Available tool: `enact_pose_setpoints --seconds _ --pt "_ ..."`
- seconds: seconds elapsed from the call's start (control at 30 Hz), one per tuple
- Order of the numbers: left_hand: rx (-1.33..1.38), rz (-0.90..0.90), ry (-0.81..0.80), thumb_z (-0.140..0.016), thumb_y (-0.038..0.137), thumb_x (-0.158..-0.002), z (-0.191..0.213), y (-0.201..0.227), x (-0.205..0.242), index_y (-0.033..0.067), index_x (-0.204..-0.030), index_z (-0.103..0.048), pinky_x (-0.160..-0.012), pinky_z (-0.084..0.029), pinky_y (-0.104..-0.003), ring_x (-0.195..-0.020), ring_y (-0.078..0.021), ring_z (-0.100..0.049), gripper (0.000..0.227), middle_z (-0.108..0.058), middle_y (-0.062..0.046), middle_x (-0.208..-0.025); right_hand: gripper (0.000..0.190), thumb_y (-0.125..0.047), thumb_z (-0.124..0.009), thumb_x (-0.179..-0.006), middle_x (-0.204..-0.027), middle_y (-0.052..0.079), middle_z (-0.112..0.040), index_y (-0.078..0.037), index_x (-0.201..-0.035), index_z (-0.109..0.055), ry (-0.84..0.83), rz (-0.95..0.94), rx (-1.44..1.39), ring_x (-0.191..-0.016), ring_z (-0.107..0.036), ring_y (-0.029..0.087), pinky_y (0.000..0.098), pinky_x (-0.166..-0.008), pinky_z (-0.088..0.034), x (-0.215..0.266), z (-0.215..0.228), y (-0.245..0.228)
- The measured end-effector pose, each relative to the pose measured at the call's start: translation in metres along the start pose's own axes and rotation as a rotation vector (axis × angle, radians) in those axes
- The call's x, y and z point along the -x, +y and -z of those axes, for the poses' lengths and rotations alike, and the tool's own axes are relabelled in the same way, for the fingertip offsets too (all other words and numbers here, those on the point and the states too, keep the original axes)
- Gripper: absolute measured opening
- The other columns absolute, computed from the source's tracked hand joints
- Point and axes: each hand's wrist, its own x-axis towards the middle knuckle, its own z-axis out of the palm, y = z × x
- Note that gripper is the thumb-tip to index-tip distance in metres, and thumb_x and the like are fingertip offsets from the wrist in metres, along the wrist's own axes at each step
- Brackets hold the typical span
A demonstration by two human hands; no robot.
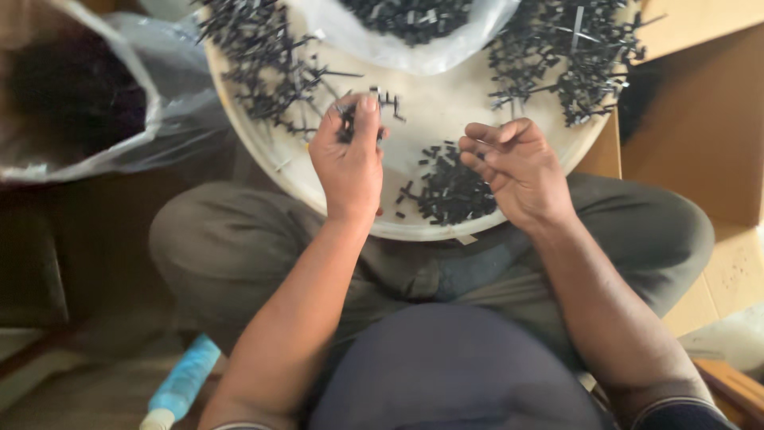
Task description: The person sits cross-legged on the floor and repeatedly picks up small black plastic fastener heads and metal nails from a white tray. They insert the nail into the head to assemble the fastener and place the completed unit into a plastic bag. The process is repeated continuously throughout the clip.
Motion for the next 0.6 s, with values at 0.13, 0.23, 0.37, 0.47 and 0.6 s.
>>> enact_pose_setpoints --seconds 0.13,0.23,0.37,0.47,0.6 --pt "0.062 -0.163 0.051 -0.069 0.022 -0.103 0.013 0.022 -0.010 0.0045 -0.108 -0.068 -0.057 -0.045 -0.023 -0.074 -0.0071 -0.064 0.018 -0.067 0.002 -0.086 0.014 -0.003 -0.053 -0.104 -0.143 0.022 -0.056 -0.008 -0.117 -0.055 -0.071 -0.009 0.093 -0.136 -0.056 0.035 0.0503 -0.119 -0.044 0.001 -0.025 -0.001" --pt "0.175 -0.167 0.070 -0.070 0.023 -0.103 0.022 0.033 -0.013 0.0054 -0.109 -0.067 -0.057 -0.044 -0.023 -0.073 -0.0074 -0.063 0.019 -0.064 0.001 -0.084 0.022 -0.020 -0.048 -0.111 -0.148 0.022 -0.052 -0.007 -0.128 -0.053 -0.139 -0.033 0.091 -0.141 -0.050 0.035 0.0513 -0.124 -0.037 -0.007 -0.051 0.015" --pt "0.184 -0.221 0.070 -0.071 0.027 -0.103 0.026 0.043 -0.016 0.0065 -0.108 -0.068 -0.056 -0.042 -0.022 -0.071 -0.0068 -0.062 0.021 -0.064 0.001 -0.082 0.044 -0.036 -0.040 -0.112 -0.154 0.019 -0.047 -0.004 -0.140 -0.050 -0.188 -0.085 0.105 -0.145 -0.045 0.032 0.0468 -0.124 -0.033 -0.023 -0.091 0.045" --pt "0.193 -0.223 0.078 -0.071 0.028 -0.104 0.029 0.046 -0.016 0.0069 -0.107 -0.069 -0.057 -0.042 -0.023 -0.073 -0.0062 -0.061 0.021 -0.063 0.002 -0.082 0.051 -0.041 -0.041 -0.114 -0.160 0.019 -0.044 -0.001 -0.145 -0.048 -0.284 0.030 0.189 -0.154 -0.038 0.029 0.0430 -0.132 -0.027 -0.021 -0.104 0.053" --pt "0.226 -0.216 0.049 -0.072 0.028 -0.104 0.031 0.048 -0.015 0.0073 -0.108 -0.070 -0.058 -0.043 -0.023 -0.074 -0.0062 -0.062 0.021 -0.063 0.002 -0.083 0.049 -0.038 -0.050 -0.113 -0.160 0.015 -0.044 -0.001 -0.145 -0.044 -0.249 0.112 0.306 -0.148 -0.045 0.028 0.0463 -0.124 -0.040 0.002 -0.095 0.034"
